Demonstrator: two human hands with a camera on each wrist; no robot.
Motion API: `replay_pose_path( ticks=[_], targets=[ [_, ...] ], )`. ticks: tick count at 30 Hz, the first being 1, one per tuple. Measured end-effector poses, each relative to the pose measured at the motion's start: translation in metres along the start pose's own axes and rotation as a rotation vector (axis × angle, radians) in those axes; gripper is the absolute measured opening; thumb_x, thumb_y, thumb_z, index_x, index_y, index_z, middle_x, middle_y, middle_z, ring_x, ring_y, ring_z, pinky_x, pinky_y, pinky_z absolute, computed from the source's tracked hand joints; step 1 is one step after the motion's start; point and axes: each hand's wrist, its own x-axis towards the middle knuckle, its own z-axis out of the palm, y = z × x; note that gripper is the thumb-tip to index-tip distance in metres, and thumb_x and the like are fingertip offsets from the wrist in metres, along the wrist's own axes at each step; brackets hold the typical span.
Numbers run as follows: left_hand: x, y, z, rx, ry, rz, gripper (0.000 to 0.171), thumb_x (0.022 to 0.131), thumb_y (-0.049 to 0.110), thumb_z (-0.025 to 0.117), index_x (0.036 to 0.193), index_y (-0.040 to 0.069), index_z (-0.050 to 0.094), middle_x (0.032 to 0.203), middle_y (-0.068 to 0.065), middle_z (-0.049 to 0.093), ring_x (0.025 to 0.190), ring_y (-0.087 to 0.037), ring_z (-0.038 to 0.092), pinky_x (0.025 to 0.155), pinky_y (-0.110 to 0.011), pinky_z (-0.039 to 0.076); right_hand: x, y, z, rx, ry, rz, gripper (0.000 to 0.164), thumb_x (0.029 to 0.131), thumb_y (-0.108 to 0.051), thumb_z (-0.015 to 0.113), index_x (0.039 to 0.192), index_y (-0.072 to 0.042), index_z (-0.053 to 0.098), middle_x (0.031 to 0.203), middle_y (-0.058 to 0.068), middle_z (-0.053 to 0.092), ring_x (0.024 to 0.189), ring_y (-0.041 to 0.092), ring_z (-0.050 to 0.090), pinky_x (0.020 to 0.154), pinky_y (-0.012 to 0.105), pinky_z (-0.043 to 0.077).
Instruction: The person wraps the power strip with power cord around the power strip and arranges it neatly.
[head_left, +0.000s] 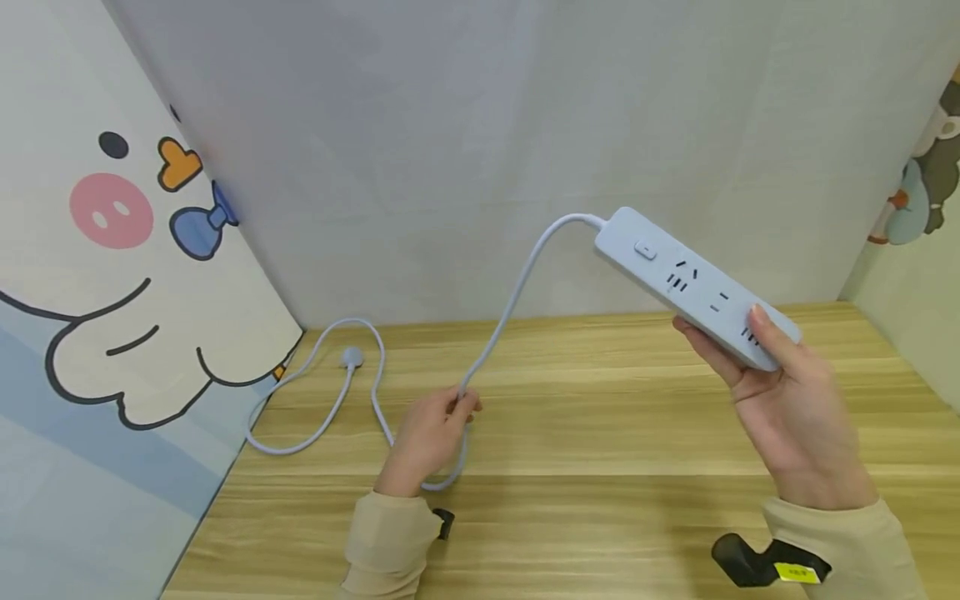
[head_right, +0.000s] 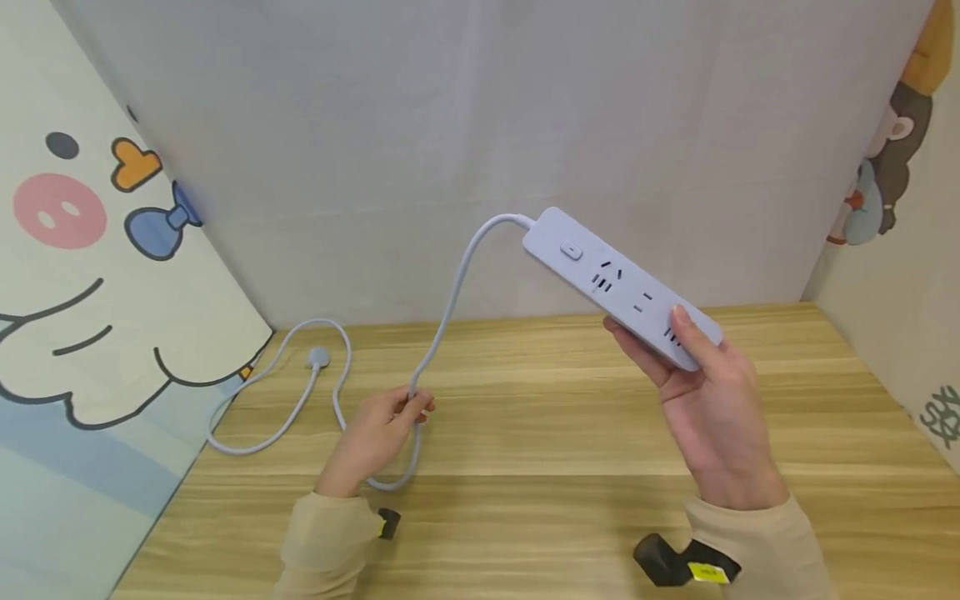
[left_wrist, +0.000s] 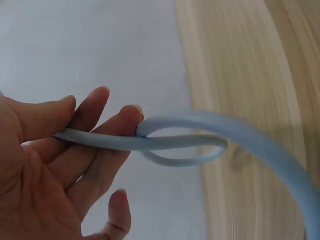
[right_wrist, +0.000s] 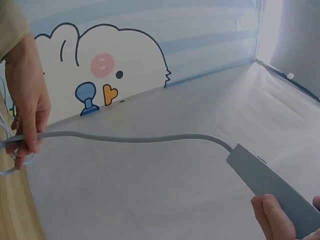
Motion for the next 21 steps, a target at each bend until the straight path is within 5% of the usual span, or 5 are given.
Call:
replay_pose_path(
  ticks=[7,13,16,21],
  targets=[
    [0.0,-0.009,0.001,0.133,0.078,-0.089,0.031,0.107,0.031,0.052,0.095,0.012,0.074,0.075,-0.001,0.064,0.059,-0.016,0.045,0.056,-0.027,0.037,-0.002,-0.005,0.001,0.121,-0.02,-0.012,0.044,0.11,-0.002,0.021,0.145,0.013,0.042,0.149,0.031,0.047,0.132,0.049,0.052,0.11,0.051,0.04],
    [0.001,-0.018,-0.002,0.286,0.165,-0.105,0.034,0.107,0.031,0.051,0.089,0.013,0.074,0.071,-0.001,0.065,0.06,-0.016,0.052,0.068,-0.036,0.044,-0.003,-0.009,0.002,0.095,0.003,-0.042,0.043,0.111,-0.003,0.023,0.146,0.012,0.041,0.149,0.03,0.048,0.132,0.048,0.053,0.109,0.051,0.043],
    [0.002,-0.026,-0.005,0.322,0.164,-0.123,0.033,0.106,0.028,0.052,0.088,0.01,0.074,0.076,-0.006,0.069,0.068,-0.024,0.061,0.075,-0.046,0.049,-0.004,-0.013,0.003,0.096,-0.002,-0.072,0.043,0.111,-0.004,0.024,0.146,0.013,0.041,0.148,0.031,0.048,0.132,0.048,0.053,0.109,0.053,0.043],
    [0.004,-0.045,-0.009,0.24,0.089,-0.226,0.03,0.105,0.023,0.049,0.093,0.008,0.072,0.086,-0.01,0.071,0.073,-0.026,0.061,0.065,-0.04,0.049,-0.003,-0.017,0.005,0.073,-0.069,-0.104,0.045,0.111,-0.005,0.019,0.147,0.015,0.037,0.148,0.034,0.046,0.135,0.047,0.051,0.112,0.054,0.039]
  ],
)
